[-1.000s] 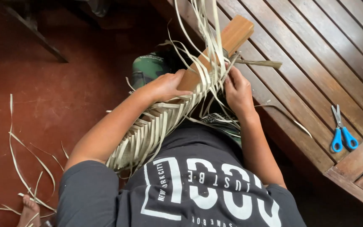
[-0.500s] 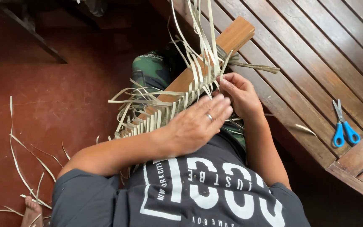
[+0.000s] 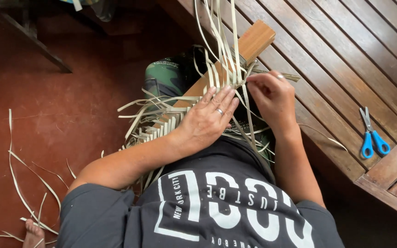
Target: The person weaves thin dried plant strips by hand into a basket frame held between their legs. They repeatedly pull and tuck the strips through the existing weave to build up the basket wall.
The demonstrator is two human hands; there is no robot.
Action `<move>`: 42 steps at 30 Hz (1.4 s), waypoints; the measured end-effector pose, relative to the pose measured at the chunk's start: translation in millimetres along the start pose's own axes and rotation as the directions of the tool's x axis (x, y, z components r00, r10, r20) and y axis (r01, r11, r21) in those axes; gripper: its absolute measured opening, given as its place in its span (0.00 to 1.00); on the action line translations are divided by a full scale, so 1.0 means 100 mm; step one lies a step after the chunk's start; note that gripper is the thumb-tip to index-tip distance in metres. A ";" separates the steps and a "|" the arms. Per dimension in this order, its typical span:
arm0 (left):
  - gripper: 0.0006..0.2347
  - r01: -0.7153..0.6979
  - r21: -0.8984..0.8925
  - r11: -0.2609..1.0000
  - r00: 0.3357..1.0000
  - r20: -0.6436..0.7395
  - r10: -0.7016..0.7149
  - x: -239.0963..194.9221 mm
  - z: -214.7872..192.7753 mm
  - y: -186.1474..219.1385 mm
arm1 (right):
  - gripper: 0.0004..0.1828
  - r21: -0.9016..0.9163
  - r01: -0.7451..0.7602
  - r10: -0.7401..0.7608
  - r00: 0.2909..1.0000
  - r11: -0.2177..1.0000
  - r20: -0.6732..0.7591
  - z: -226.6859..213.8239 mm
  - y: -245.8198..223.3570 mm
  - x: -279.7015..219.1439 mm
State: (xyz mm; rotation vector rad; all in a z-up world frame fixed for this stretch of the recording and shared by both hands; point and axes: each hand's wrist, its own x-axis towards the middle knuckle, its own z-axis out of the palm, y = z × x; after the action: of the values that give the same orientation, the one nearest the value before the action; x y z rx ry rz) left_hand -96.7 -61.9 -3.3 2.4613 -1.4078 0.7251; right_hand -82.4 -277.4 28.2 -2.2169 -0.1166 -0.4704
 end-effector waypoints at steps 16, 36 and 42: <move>0.21 0.064 0.140 0.988 0.987 0.139 -0.083 -0.06 0.00 0.32 | 0.16 -0.748 0.056 0.446 0.772 0.661 0.452 0.31 -0.17 0.56; 0.18 0.190 0.134 0.973 0.957 0.194 -0.214 0.00 -0.09 0.27 | 0.15 0.098 0.328 -0.341 0.922 0.940 0.182 0.04 -0.60 0.17; 0.06 0.012 -0.113 0.994 0.951 -0.306 -0.046 0.38 -0.34 0.01 | 0.12 -0.015 0.128 -0.122 0.973 0.992 0.196 0.29 0.09 0.00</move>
State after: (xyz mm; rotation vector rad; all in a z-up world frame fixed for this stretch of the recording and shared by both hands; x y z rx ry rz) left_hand -92.1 -76.3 45.6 2.1660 -1.2545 0.9507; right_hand -71.5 -261.1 4.9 -2.2884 -0.3574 -0.3229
